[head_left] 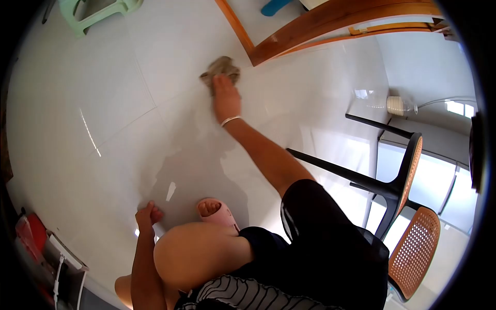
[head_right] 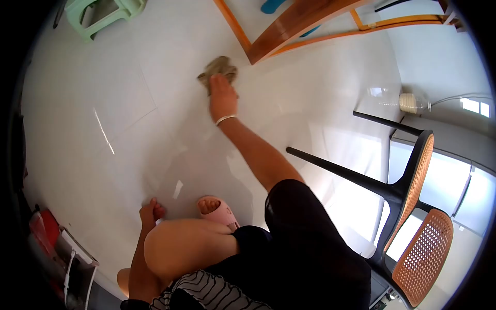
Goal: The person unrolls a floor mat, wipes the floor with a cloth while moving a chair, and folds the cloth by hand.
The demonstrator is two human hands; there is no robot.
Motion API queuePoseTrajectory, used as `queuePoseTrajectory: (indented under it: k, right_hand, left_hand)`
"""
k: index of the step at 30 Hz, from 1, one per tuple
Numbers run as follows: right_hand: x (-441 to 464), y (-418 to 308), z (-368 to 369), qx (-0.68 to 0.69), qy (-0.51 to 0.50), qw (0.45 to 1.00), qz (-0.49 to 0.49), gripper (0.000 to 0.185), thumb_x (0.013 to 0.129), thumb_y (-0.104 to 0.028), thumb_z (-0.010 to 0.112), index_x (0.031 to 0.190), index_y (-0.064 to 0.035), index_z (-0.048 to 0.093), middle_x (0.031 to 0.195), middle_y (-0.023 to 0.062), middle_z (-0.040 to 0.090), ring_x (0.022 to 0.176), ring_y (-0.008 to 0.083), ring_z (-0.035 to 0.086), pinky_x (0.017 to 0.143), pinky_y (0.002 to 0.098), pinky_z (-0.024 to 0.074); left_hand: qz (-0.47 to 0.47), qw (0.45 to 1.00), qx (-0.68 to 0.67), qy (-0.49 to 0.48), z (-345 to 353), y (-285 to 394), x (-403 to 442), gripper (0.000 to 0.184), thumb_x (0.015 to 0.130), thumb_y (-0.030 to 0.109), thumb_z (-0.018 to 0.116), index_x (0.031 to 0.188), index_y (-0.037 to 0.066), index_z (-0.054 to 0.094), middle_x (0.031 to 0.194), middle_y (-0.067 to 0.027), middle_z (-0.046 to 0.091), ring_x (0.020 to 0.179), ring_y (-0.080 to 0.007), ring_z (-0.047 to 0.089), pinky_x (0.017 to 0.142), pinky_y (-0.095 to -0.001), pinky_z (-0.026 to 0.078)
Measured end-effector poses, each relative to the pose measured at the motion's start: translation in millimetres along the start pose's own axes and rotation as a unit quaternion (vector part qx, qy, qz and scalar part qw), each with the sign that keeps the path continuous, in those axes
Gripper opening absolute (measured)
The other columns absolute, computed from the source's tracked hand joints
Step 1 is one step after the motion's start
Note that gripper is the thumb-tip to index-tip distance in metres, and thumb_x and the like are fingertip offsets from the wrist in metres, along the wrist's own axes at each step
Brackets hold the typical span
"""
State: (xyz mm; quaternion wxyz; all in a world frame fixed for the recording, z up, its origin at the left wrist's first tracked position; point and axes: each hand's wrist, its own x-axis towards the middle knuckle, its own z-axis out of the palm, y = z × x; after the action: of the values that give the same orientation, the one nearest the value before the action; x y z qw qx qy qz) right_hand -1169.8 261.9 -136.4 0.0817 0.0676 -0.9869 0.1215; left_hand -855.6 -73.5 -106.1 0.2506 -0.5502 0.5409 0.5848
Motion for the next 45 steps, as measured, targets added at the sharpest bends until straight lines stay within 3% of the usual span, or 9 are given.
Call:
queuePoseTrajectory:
  k: [6, 7, 9, 13, 23, 30, 33, 38, 45]
  right_hand:
    - [-38, -152, 23, 0.293, 0.009, 0.94, -0.174, 0.038, 0.079, 0.004, 0.055, 0.113, -0.0071, 0.064, 0.118, 0.012, 0.063, 0.109, 0.0319, 0.059, 0.091, 0.0409, 0.0491]
    - [-47, -174, 47, 0.339, 0.03, 0.923, -0.177, 0.035, 0.079, 0.006, 0.057, 0.111, -0.0068, 0.065, 0.116, 0.0121, 0.063, 0.107, 0.0304, 0.06, 0.09, 0.0389, 0.0501]
    - [-45, -207, 21, 0.477, -0.143, 0.863, -0.082, 0.036, 0.084, 0.009, 0.053, 0.115, -0.0065, 0.063, 0.117, 0.0115, 0.063, 0.105, 0.0292, 0.06, 0.091, 0.0348, 0.0496]
    - [-28, -200, -5, 0.64, -0.064, 0.764, -0.044, 0.048, 0.082, 0.013, 0.048, 0.124, -0.008, 0.058, 0.124, 0.0122, 0.058, 0.115, 0.0282, 0.056, 0.1, 0.0339, 0.0438]
    - [68, 2, -53, 0.298, 0.094, 0.949, -0.044, 0.052, 0.083, 0.008, 0.05, 0.132, -0.0079, 0.053, 0.136, 0.0153, 0.052, 0.127, 0.0311, 0.048, 0.106, 0.0346, 0.0392]
    - [100, 58, -7, -0.035, -0.073, 0.996, 0.031, 0.048, 0.088, -0.009, 0.053, 0.135, -0.0043, 0.045, 0.133, 0.0136, 0.052, 0.124, 0.0284, 0.049, 0.102, 0.0362, 0.0416]
    - [88, 33, -52, -0.056, -0.235, 0.967, 0.081, 0.046, 0.088, -0.008, 0.052, 0.134, -0.0061, 0.047, 0.132, 0.0119, 0.052, 0.122, 0.0269, 0.049, 0.098, 0.0365, 0.043]
    - [42, 54, -31, -0.044, -0.123, 0.991, -0.029, 0.048, 0.089, -0.005, 0.049, 0.137, -0.0031, 0.043, 0.135, 0.0136, 0.05, 0.123, 0.0268, 0.048, 0.099, 0.0365, 0.0418]
    - [75, 39, 15, 0.011, 0.03, 0.999, -0.026, 0.045, 0.087, -0.004, 0.049, 0.132, 0.0007, 0.046, 0.131, 0.0161, 0.051, 0.121, 0.0323, 0.049, 0.101, 0.041, 0.0403]
  left_hand:
    - [-0.002, 1.0, -0.003, -0.001, 2, 3, -3, 0.034, 0.08, 0.035, 0.074, 0.071, 0.005, 0.062, 0.061, -0.0075, 0.063, 0.054, -0.0208, 0.064, 0.052, -0.0306, 0.051]
    - [0.002, 1.0, -0.005, 0.002, 2, 5, -6, 0.034, 0.08, 0.035, 0.074, 0.071, 0.005, 0.062, 0.061, -0.0075, 0.063, 0.054, -0.0208, 0.064, 0.052, -0.0306, 0.051]
    - [0.021, 1.0, 0.016, 0.011, 6, 9, -13, 0.034, 0.08, 0.036, 0.074, 0.072, 0.005, 0.063, 0.062, -0.0072, 0.064, 0.055, -0.0204, 0.065, 0.052, -0.0302, 0.05]
    - [0.012, 1.0, 0.019, 0.006, 8, 9, -12, 0.034, 0.08, 0.036, 0.074, 0.073, 0.005, 0.063, 0.063, -0.0072, 0.064, 0.056, -0.0205, 0.065, 0.053, -0.0303, 0.051]
    - [-0.006, 1.0, 0.017, 0.01, 6, 9, -10, 0.033, 0.08, 0.035, 0.074, 0.075, 0.005, 0.062, 0.065, -0.0079, 0.064, 0.057, -0.0219, 0.065, 0.054, -0.0312, 0.051]
    - [0.002, 1.0, 0.013, -0.001, 3, 6, -6, 0.034, 0.081, 0.035, 0.073, 0.075, 0.004, 0.062, 0.064, -0.0075, 0.063, 0.055, -0.0202, 0.063, 0.053, -0.0313, 0.051]
    - [-0.008, 1.0, 0.013, -0.019, 0, 5, -2, 0.033, 0.081, 0.033, 0.074, 0.074, 0.003, 0.062, 0.064, -0.0074, 0.063, 0.054, -0.0196, 0.062, 0.053, -0.0317, 0.052]
    - [-0.011, 0.999, -0.031, -0.012, -2, -2, 9, 0.032, 0.081, 0.03, 0.075, 0.072, 0.003, 0.061, 0.066, -0.0081, 0.063, 0.054, -0.0194, 0.061, 0.053, -0.0322, 0.055]
    - [-0.01, 1.0, -0.019, 0.009, 3, 9, -7, 0.034, 0.081, 0.032, 0.075, 0.074, 0.001, 0.063, 0.065, -0.0086, 0.064, 0.053, -0.0197, 0.063, 0.051, -0.0299, 0.054]
